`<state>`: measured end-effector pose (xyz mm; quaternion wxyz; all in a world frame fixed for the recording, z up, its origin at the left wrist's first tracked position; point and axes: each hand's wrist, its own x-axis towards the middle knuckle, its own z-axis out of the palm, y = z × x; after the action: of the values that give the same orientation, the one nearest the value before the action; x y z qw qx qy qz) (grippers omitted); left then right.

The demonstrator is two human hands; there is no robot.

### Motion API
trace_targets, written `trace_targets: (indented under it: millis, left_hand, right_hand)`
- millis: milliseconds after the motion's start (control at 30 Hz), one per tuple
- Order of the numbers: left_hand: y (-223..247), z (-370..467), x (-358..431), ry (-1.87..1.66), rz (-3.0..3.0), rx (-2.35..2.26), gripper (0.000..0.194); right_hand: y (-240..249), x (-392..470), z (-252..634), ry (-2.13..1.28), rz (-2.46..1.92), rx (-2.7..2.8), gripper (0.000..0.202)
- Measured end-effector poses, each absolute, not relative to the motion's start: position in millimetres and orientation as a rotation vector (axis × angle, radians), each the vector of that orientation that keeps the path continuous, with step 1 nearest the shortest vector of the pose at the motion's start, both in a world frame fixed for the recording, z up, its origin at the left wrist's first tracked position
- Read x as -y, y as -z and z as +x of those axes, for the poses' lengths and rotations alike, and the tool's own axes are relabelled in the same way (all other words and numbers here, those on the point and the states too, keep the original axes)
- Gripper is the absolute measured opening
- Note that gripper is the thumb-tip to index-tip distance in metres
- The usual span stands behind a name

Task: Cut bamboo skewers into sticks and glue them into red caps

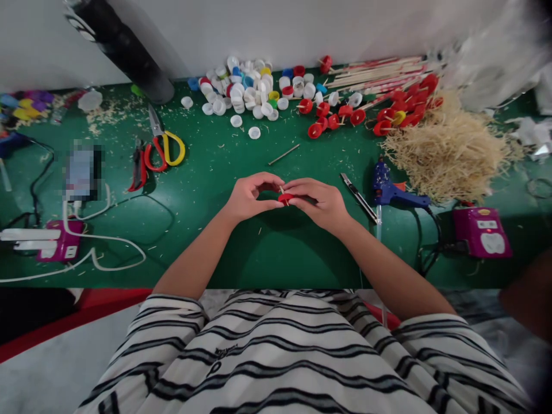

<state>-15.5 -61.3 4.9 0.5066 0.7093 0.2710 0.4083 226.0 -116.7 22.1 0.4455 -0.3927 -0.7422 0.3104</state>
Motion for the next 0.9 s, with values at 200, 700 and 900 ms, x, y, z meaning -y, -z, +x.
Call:
trace_targets:
  millis: [200,700,900]
  left_hand:
    - [-9,-14,64,-0.97,1.72,-0.65,0.045]
    - [-13,-7,73,-1.088,1.911,-0.7,0.045]
    - [-15,-9,72,-1.16,2.032,-0.611,0.043]
  right_hand:
    - [-22,116,227,-0.761,-0.978,1.833,0.021]
    - [-23,115,230,-0.653,-0.945,1.863,0.019]
    - [-23,116,231,-0.57,-0.885,1.884,0.014]
